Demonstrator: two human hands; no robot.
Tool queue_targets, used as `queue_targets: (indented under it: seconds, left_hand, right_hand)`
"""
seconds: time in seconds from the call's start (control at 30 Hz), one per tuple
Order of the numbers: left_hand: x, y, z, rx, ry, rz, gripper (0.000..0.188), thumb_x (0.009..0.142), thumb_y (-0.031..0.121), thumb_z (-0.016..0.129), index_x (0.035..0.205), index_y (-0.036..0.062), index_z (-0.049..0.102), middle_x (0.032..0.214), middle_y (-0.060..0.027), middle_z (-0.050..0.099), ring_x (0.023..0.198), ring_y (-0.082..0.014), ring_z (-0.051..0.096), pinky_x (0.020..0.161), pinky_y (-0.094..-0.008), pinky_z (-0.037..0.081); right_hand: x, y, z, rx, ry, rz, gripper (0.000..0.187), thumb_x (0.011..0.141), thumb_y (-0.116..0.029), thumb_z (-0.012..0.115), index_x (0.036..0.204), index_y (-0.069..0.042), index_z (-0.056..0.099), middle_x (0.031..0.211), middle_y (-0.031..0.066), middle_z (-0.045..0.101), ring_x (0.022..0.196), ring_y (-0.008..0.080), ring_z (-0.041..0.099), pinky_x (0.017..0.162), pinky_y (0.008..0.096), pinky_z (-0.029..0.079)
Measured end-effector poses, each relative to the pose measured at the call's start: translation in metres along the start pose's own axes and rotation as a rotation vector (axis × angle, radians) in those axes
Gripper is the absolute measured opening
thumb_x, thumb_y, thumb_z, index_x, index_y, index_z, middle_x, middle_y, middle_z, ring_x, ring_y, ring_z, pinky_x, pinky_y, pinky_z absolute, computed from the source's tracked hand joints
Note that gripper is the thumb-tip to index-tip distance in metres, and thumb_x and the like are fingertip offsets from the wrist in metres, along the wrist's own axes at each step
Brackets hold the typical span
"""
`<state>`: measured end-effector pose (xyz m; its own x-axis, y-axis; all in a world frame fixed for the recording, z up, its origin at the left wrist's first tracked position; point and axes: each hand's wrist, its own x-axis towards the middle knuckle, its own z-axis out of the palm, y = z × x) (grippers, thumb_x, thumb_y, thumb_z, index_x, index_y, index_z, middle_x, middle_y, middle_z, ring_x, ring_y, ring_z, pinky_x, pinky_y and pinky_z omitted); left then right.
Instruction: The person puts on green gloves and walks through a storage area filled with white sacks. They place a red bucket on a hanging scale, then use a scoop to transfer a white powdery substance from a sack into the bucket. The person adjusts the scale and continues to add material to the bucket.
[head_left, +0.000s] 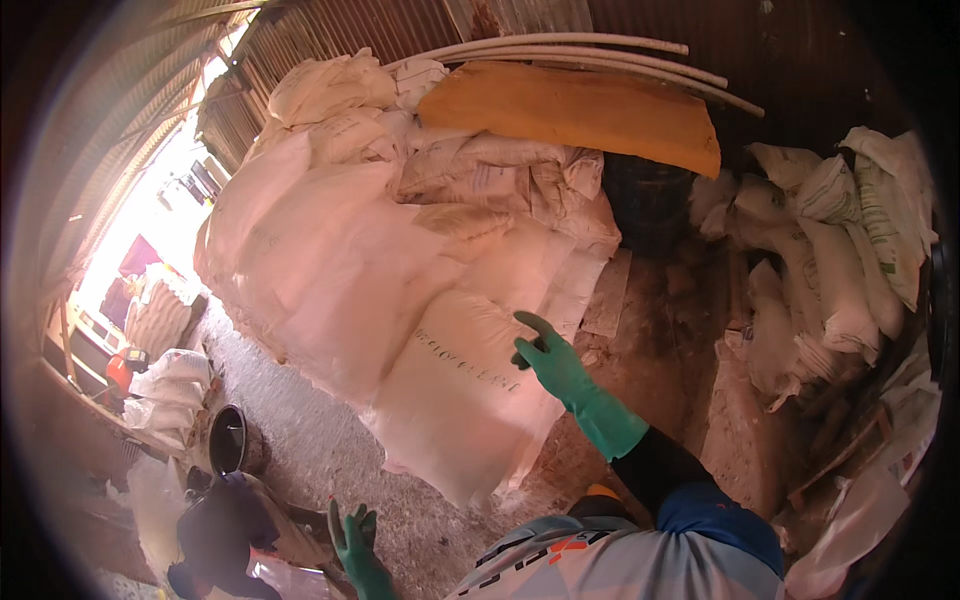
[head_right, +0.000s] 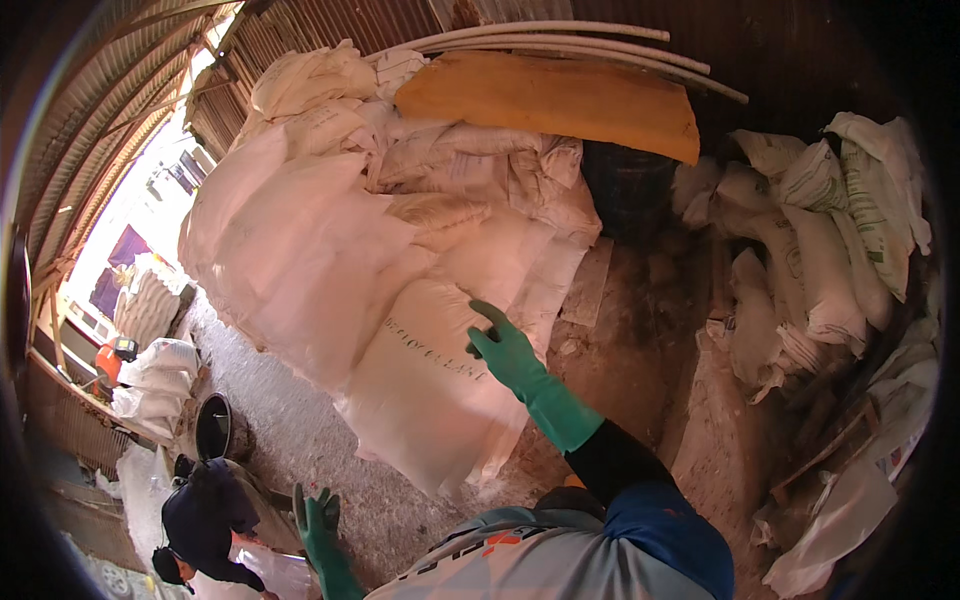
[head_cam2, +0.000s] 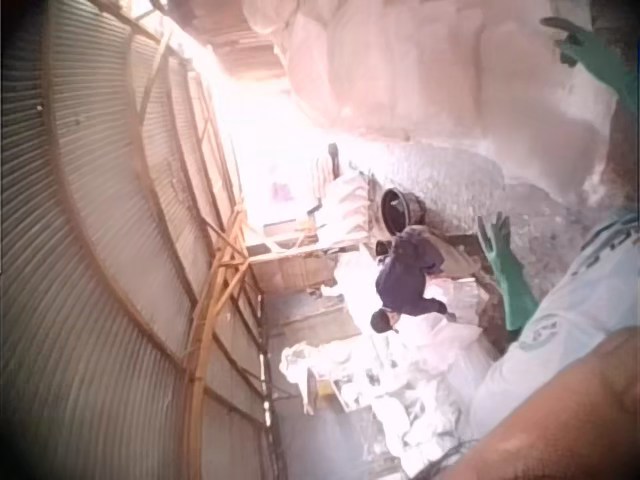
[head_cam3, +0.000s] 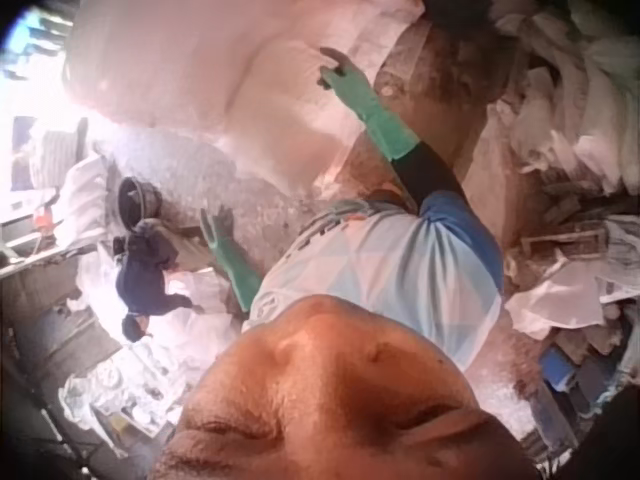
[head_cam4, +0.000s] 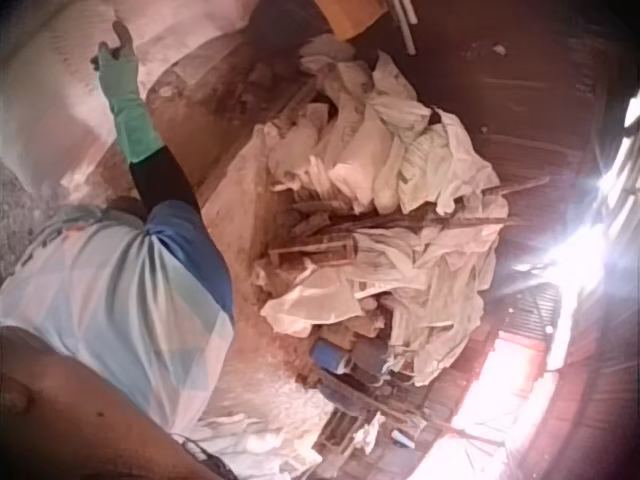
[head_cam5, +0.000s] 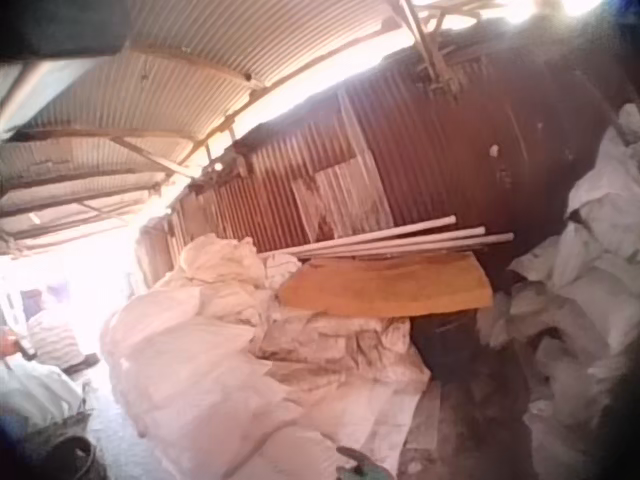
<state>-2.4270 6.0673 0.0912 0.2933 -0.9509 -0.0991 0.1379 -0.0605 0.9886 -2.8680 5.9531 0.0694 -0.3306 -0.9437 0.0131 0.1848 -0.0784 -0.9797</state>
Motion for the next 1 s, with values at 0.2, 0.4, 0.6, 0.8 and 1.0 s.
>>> queue_targets:
  seconds: [0.2, 0.4, 0.6, 0.8, 1.0]
  left_hand:
    - [-0.029, 0.001, 0.097, 0.044, -0.034, 0.051, 0.062, 0.11, 0.023, 0.059, 0.166, 0.013, 0.034, 0.136, -0.0198, 0.065, 0.114, -0.0256, 0.069, 0.102, -0.0371, 0.055]
    - [-0.076, 0.028, 0.156, 0.167, 0.004, 0.022, 0.065, 0.11, 0.024, 0.056, 0.168, 0.0094, 0.03, 0.136, -0.0205, 0.064, 0.115, -0.0255, 0.068, 0.106, -0.0403, 0.051]
    - [-0.096, 0.048, 0.193, 0.245, 0.065, 0.061, 0.067, 0.11, 0.025, 0.053, 0.169, 0.0091, 0.026, 0.123, -0.0204, 0.071, 0.106, -0.0268, 0.072, 0.11, -0.0427, 0.047]
    - [-0.103, 0.047, 0.208, 0.271, -0.004, 0.081, 0.062, 0.112, 0.028, 0.057, 0.167, 0.0149, 0.031, 0.132, -0.0209, 0.069, 0.109, -0.022, 0.071, 0.102, -0.0364, 0.055]
    - [-0.103, 0.045, 0.211, 0.34, 0.035, 0.075, 0.063, 0.111, 0.03, 0.059, 0.167, 0.016, 0.032, 0.133, -0.0208, 0.068, 0.109, -0.0223, 0.07, 0.105, -0.0384, 0.053]
  right_hand:
    - [0.064, -0.043, -0.074, 0.1, -0.032, -0.012, 0.054, 0.106, -0.018, 0.065, 0.158, -0.016, 0.05, 0.084, 0.0047, 0.065, 0.086, 0.0137, 0.07, 0.085, 0.0308, 0.058]
    - [0.098, -0.046, -0.106, 0.211, -0.09, 0.026, 0.059, 0.106, -0.02, 0.065, 0.161, -0.016, 0.046, 0.085, 0.0055, 0.066, 0.086, 0.0143, 0.07, 0.085, 0.0308, 0.058]
    - [0.104, -0.062, -0.107, 0.227, -0.166, 0.025, 0.059, 0.105, -0.022, 0.065, 0.161, -0.019, 0.047, 0.086, 0.0039, 0.068, 0.083, 0.0109, 0.067, 0.08, 0.0293, 0.056]
    - [0.105, -0.07, -0.114, 0.227, -0.228, 0.045, 0.058, 0.105, -0.022, 0.065, 0.16, -0.019, 0.047, 0.087, 0.0033, 0.068, 0.083, 0.01, 0.065, 0.081, 0.029, 0.055]
    - [0.114, -0.029, -0.135, 0.254, -0.152, 0.09, 0.059, 0.106, -0.021, 0.064, 0.162, -0.018, 0.045, 0.086, 0.0051, 0.068, 0.084, 0.0119, 0.067, 0.081, 0.0296, 0.056]
